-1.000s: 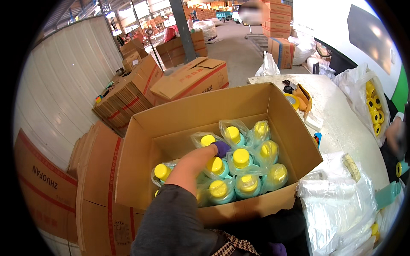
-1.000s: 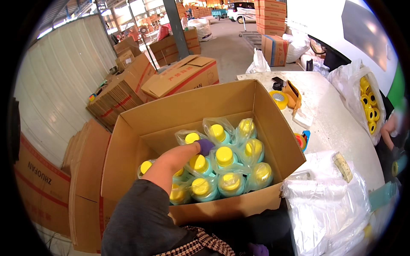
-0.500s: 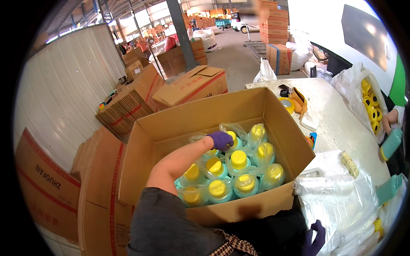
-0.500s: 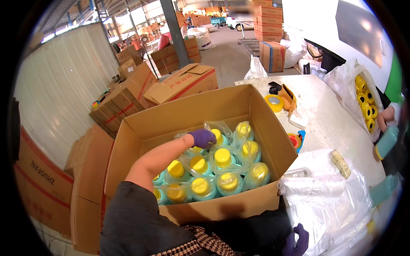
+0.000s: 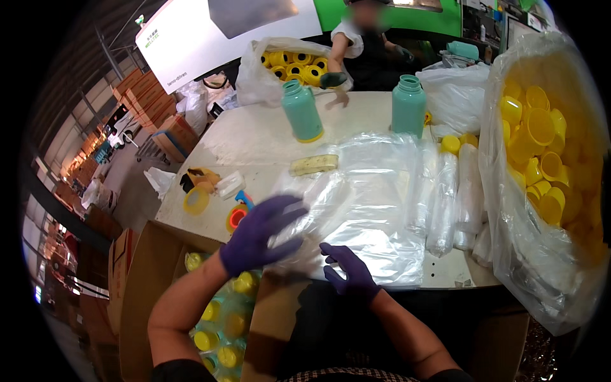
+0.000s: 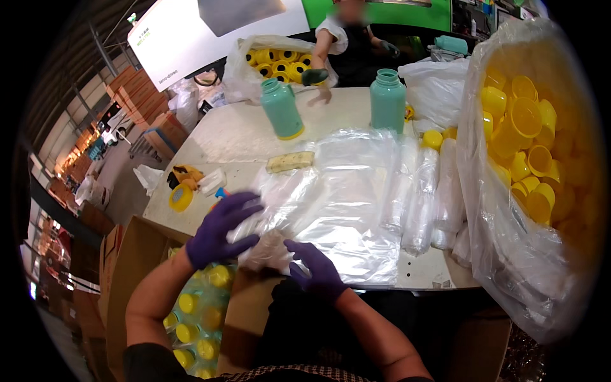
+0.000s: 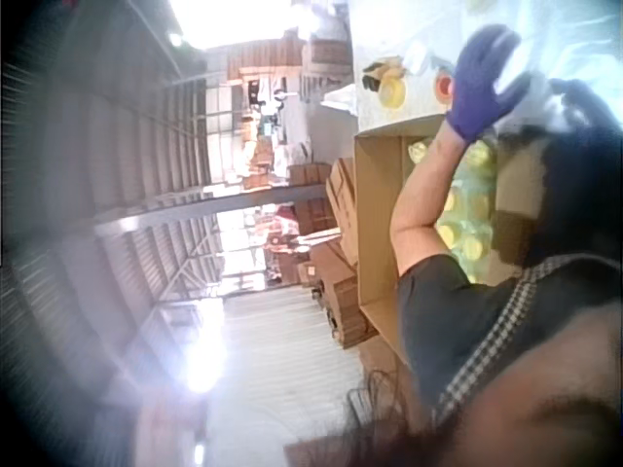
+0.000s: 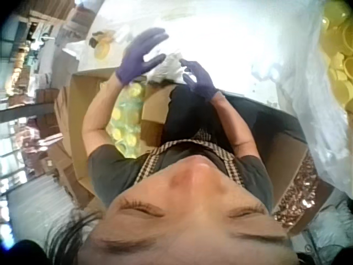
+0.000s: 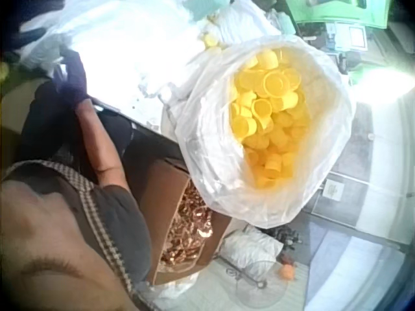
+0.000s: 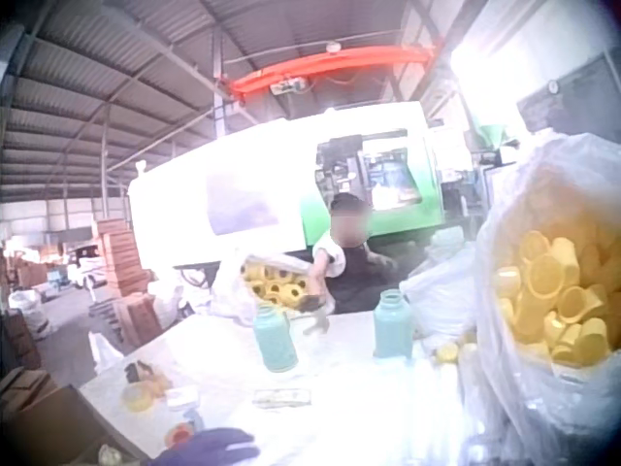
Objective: The person assembles teal plastic bottles by inserting a copper-colored metal ring into the neck, screwing on a yellow cap, and placing the finished unit into a cardboard box. The process is repeated continuously with multiple bottles.
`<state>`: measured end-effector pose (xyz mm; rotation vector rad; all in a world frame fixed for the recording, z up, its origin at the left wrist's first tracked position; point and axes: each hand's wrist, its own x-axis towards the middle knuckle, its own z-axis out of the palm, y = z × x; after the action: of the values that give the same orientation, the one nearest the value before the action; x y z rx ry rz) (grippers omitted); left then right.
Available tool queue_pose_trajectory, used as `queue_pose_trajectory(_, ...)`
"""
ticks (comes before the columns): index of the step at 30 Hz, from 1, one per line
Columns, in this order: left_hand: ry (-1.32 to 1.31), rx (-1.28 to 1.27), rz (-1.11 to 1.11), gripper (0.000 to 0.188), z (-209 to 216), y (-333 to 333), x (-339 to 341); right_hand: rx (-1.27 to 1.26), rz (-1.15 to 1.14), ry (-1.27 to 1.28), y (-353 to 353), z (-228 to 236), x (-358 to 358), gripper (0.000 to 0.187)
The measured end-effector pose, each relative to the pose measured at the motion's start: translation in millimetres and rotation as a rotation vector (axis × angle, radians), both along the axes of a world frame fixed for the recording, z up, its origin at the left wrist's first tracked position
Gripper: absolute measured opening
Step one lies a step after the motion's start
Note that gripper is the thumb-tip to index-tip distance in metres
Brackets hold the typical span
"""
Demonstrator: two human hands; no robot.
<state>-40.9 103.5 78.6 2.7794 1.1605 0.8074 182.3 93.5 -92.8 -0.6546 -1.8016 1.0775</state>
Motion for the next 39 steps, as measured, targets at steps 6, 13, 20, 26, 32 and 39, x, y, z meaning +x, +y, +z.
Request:
queue_pose_trajectory(6,-0.189,0.135,0.225,0.062,-61,205,6,0.107,-0.076,0.012,12,8,7,0.050)
queue_pose_trajectory(13,-0.026,0.413,0.207,0.084,-66,417,176,0.250,-0.047,-0.083,21,-21,6,0.037)
queue_pose_trajectory(20,-0.490,-0.137,0.278,0.055,-90,493,241,-0.369,0.104,0.161,26,-14,25,0.030)
queue_pose_trajectory(26,-1.281,-0.228,0.126,0.020,-138,375,99,-0.042,-0.148,0.072,43,-18,25,0.026)
queue_pose_trajectory(32,-0.360,0.735,0.424,0.033,-52,151,14,-0.168,-0.554,0.516,75,-43,48,0.024)
queue_pose_trajectory(39,-0.471,0.512,0.365,0.043,-58,-72,-65,-0.338,-0.688,0.563,-94,-7,126,0.025)
